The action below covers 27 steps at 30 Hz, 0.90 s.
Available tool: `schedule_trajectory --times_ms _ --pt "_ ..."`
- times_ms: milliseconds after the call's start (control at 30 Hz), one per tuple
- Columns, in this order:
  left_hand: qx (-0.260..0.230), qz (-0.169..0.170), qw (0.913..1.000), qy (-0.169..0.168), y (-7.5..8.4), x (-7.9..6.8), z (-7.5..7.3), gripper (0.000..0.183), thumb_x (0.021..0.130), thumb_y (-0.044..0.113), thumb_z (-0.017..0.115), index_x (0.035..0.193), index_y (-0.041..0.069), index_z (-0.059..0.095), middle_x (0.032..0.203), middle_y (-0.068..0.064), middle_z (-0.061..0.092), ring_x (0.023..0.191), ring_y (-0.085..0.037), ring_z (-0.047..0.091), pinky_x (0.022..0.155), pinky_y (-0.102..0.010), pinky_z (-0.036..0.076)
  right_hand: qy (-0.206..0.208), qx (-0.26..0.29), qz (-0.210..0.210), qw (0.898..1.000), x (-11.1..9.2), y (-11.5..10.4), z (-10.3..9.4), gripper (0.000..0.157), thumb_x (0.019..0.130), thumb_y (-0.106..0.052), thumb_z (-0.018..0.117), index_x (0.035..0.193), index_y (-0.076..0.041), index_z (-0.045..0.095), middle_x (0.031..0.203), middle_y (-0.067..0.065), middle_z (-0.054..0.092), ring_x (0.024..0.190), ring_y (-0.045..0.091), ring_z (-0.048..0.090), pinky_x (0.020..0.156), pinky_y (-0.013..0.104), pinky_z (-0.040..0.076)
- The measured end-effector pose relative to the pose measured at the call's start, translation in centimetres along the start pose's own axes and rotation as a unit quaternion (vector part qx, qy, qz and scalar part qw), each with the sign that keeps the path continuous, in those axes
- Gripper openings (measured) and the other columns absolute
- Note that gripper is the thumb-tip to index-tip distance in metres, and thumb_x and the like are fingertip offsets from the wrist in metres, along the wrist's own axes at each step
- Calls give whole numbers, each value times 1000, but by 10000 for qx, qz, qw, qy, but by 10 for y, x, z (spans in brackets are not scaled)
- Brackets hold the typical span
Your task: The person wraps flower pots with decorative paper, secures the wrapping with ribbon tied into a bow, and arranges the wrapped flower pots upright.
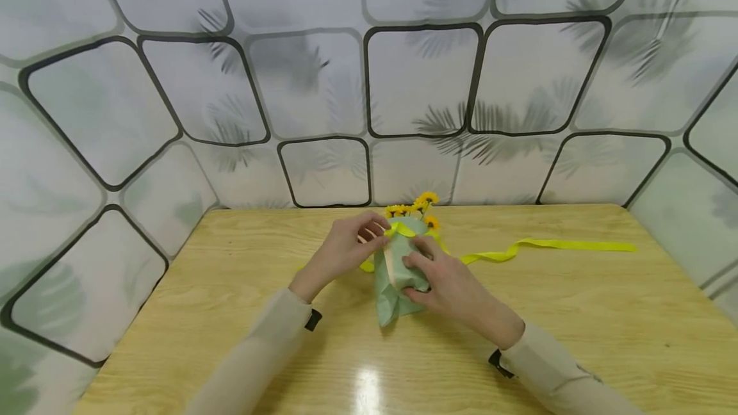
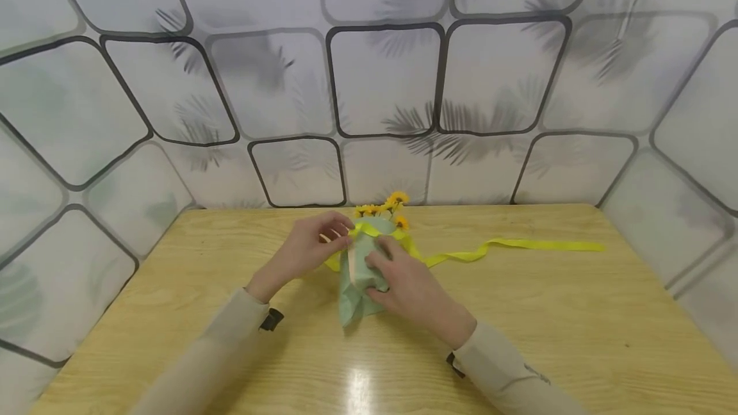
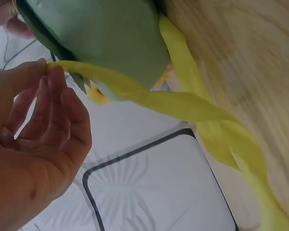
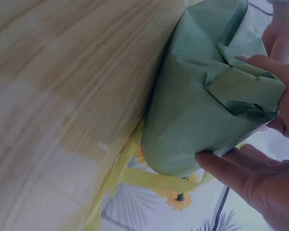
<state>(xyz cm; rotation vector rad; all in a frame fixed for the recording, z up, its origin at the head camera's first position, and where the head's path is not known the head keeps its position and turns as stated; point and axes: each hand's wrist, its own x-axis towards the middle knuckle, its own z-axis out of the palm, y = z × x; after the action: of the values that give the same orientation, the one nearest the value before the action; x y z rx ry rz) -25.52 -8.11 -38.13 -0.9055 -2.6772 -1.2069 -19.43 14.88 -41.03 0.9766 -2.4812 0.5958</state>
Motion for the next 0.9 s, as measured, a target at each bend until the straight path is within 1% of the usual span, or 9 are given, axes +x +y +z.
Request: schedule_trajectory --times_ms 100,200,333,500,567,633,733,800,900 --pt "20 369 9992 -182 3 3 4 14 99 17 70 110 14 76 108 -3 76 90 -15 71 72 -23 58 69 158 77 9998 -2 0 1 45 74 -21 94 104 -10 63 140 28 44 117 39 69 78 37 64" --pt "-142 503 9976 -446 3 2 6 11 97 15 71 106 16 79 106 -1 76 90 -12 69 70 -21 56 99 192 13 9998 -2 1 0 46 74 -22 94 106 -9 64 146 33 40 116 38 69 75 35 64" --pt "-383 450 9960 -665 2 2 7 12 96 15 72 105 18 79 102 1 76 90 -10 67 71 -23 55 79 76 -38 9999 -3 2 -2 45 75 -23 93 105 -10 62 145 34 49 112 37 70 75 38 63" --pt "-187 474 9979 -403 4 -3 5 13 94 21 76 107 20 78 108 3 74 94 -13 66 78 -34 57 -115 -24 -3 9999 -2 1 -1 43 79 -23 90 107 -10 60 138 29 59 111 40 69 80 43 63" --pt "-116 735 9967 -320 5 -10 3 13 92 21 78 105 19 77 108 2 71 93 -17 66 79 -40 57 -149 -27 -22 9999 -2 0 0 43 80 -23 90 108 -10 61 137 28 59 111 40 69 80 43 63" --pt "-134 1124 9928 -383 6 -17 1 11 92 20 79 102 18 77 106 2 69 92 -20 65 79 -44 57 -136 -54 -78 9999 -2 0 0 42 80 -23 90 109 -10 62 136 29 59 110 41 69 80 42 63" --pt "-156 1492 9863 -686 7 -26 3 12 91 20 80 101 16 76 106 3 69 94 -16 66 81 -39 58 -87 -96 -142 9998 -2 -2 -2 43 79 -23 90 109 -10 63 134 29 60 111 41 69 81 42 63" --pt "-101 1485 9855 -820 8 -29 7 16 90 24 81 103 17 76 109 6 69 98 -11 66 83 -34 58 -61 -137 -178 9997 -2 -2 -3 43 79 -23 91 109 -10 62 134 29 60 112 41 68 81 42 63" --pt "46 1389 9871 -788 8 -32 12 20 88 27 82 105 18 75 111 6 69 97 -9 65 82 -33 59 -104 -104 -180 9997 -2 -1 -4 43 80 -24 90 109 -10 62 135 28 59 114 42 67 83 42 62"
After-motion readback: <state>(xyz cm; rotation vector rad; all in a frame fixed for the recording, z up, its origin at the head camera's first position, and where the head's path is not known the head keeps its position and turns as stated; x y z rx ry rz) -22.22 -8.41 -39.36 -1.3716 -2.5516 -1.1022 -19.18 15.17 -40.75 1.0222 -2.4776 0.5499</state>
